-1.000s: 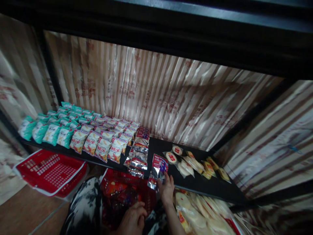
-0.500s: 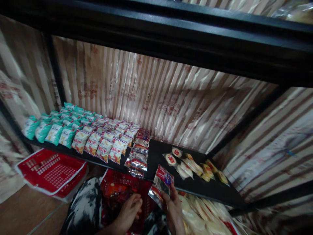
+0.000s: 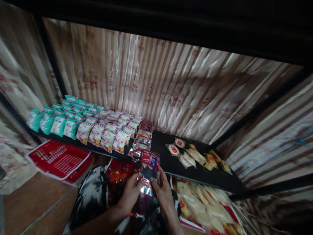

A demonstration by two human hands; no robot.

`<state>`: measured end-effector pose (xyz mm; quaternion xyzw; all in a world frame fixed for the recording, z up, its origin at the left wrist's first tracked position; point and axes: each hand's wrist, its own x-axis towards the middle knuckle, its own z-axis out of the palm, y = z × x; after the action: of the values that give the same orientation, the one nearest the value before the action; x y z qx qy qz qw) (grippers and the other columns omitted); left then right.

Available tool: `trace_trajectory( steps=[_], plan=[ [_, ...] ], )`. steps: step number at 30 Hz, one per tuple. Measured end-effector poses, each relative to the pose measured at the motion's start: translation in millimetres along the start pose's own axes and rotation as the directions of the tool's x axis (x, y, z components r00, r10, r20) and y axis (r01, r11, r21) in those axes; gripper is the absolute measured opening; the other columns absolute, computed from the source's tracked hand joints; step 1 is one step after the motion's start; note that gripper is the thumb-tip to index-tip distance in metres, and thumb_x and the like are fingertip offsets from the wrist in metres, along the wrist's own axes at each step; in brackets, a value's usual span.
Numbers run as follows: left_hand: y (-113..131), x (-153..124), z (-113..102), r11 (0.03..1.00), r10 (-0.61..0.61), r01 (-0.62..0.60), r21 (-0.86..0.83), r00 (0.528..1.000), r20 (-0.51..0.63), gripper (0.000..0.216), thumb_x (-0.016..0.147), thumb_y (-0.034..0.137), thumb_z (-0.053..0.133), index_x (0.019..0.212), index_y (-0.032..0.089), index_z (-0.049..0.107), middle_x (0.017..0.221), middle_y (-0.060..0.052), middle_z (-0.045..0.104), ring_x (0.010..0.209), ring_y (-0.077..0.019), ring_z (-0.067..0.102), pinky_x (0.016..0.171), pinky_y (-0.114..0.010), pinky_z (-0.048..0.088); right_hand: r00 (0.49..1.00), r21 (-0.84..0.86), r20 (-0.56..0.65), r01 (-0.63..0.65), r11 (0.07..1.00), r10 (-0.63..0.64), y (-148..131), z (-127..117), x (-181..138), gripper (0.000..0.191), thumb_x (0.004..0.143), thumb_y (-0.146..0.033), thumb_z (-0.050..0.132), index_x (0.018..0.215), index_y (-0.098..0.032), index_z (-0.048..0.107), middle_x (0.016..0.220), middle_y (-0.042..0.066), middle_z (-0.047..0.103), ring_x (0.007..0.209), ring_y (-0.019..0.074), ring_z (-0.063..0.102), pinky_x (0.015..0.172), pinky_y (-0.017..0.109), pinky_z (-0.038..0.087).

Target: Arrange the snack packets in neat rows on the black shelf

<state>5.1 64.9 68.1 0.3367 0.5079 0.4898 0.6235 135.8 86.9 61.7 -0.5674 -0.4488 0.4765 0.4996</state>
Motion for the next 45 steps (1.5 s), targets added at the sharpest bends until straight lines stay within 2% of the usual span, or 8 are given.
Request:
trace_trajectory(
  steps=[5, 13, 21, 30, 45],
  plan=[
    [8, 1, -4, 0.998, -0.010, 0.009, -0.060, 1.000, -0.015, 0.040, 0.069, 0.044, 0.060, 0.093, 0.013, 0.055, 0.071, -0.001, 0.060, 0.052, -0.0097, 0.055, 0.043, -0.020, 0.040, 1.000, 0.057, -0.013, -0.011, 0.998, 0.011, -1, 11, -1, 0.076, 0.068, -0.041, 0.063, 0.135, -0.019, 0.035, 0.127, 0.009, 0.054, 0.111, 0.0222, 0.055, 0.093, 0.035, 0.046],
    [20, 13, -14, 0.988, -0.004, -0.003, -0.155, 0.999, -0.047, 0.038, 0.065, 0.042, 0.062, 0.089, 0.014, 0.053, 0.069, 0.000, 0.061, 0.051, -0.0103, 0.058, 0.043, -0.019, 0.040, 0.998, 0.072, -0.060, 0.017, 0.997, -0.013, -5, 35, 8, 0.058, 0.068, -0.036, 0.063, 0.121, -0.017, 0.051, 0.115, 0.009, 0.063, 0.101, 0.0226, 0.060, 0.089, 0.037, 0.047],
    [34, 31, -18, 0.964, -0.091, 0.085, -0.251, 0.996, -0.015, 0.022, 0.066, 0.029, 0.058, 0.082, 0.015, 0.053, 0.062, 0.001, 0.062, 0.049, -0.0094, 0.059, 0.042, -0.017, 0.036, 0.999, 0.072, -0.027, -0.035, 0.997, 0.037, -1, 47, 24, 0.057, 0.070, -0.039, 0.058, 0.122, -0.018, 0.050, 0.110, 0.007, 0.065, 0.096, 0.0211, 0.062, 0.085, 0.034, 0.049],
    [45, 47, -25, 0.947, -0.138, 0.130, -0.294, 0.990, -0.007, 0.012, 0.071, 0.020, 0.057, 0.081, 0.014, 0.054, 0.061, 0.000, 0.064, 0.049, -0.0089, 0.060, 0.045, -0.017, 0.038, 0.998, 0.008, -0.054, 0.011, 1.000, -0.010, -3, 55, 34, 0.053, 0.072, -0.039, 0.056, 0.121, -0.020, 0.053, 0.101, 0.004, 0.068, 0.088, 0.0192, 0.064, 0.077, 0.030, 0.051],
    [48, 69, -24, 0.964, -0.206, 0.200, -0.178, 0.978, -0.015, 0.007, 0.078, 0.014, 0.049, 0.083, 0.012, 0.054, 0.059, -0.002, 0.064, 0.043, -0.0086, 0.058, 0.040, -0.016, 0.032, 0.994, -0.018, -0.107, 0.008, 1.000, -0.010, 6, 50, 44, 0.050, 0.069, -0.034, 0.058, 0.117, -0.019, 0.056, 0.102, 0.004, 0.068, 0.090, 0.0188, 0.062, 0.082, 0.030, 0.048]
  ],
)
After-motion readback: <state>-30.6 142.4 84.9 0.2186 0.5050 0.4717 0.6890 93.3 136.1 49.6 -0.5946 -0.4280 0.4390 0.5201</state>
